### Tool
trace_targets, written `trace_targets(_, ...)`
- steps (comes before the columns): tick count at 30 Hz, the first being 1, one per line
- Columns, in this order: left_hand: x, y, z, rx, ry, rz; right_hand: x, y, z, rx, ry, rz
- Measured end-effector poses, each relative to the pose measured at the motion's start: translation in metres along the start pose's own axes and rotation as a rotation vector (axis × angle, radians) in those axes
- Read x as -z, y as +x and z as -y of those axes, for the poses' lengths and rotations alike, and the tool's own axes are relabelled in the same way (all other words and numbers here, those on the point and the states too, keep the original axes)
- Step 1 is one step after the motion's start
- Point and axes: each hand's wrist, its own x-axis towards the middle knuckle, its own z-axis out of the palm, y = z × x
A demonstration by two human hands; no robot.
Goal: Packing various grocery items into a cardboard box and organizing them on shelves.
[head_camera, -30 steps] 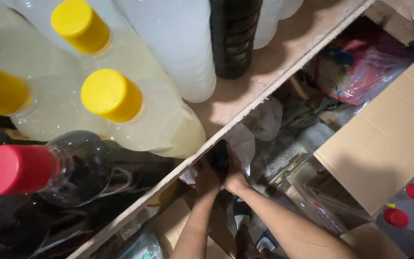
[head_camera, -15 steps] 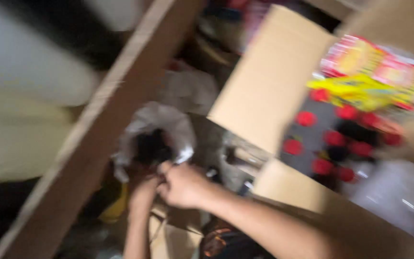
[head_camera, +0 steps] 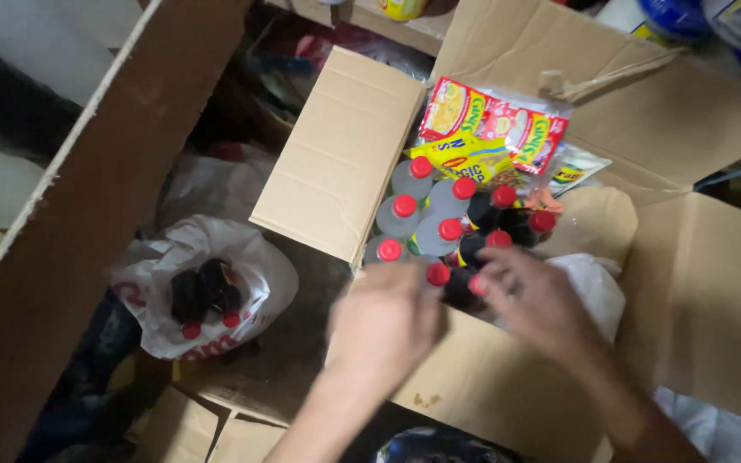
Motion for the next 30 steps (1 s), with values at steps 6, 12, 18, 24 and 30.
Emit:
trace_targets(6,-0.117,0.031,-0.019,-0.158,0.301,0.264,0.029,0.031,-0.019,0.257,-0.666,-0.231)
trace_targets(12,-0.151,0.039,-0.034,-0.058,0.619,0.445,0.002,0.074,-0.07,0.231,-0.815,-0.139)
trace_targets(18,-0.159,0.036,-0.03,0.009,0.563,0.468,0.018,0.057,-0.08,0.18,-0.696,-0.097)
trace_targets(24,-0.133,0.025,-0.043,0.013,0.446,0.245,0.041,0.037,-0.12,0.306,-0.339,-0.25)
trace_targets(30,-0.057,0.009,-0.069,0.016,0.013,0.019,0.09,-0.003,-0.079,0.099,-0.501,-0.28)
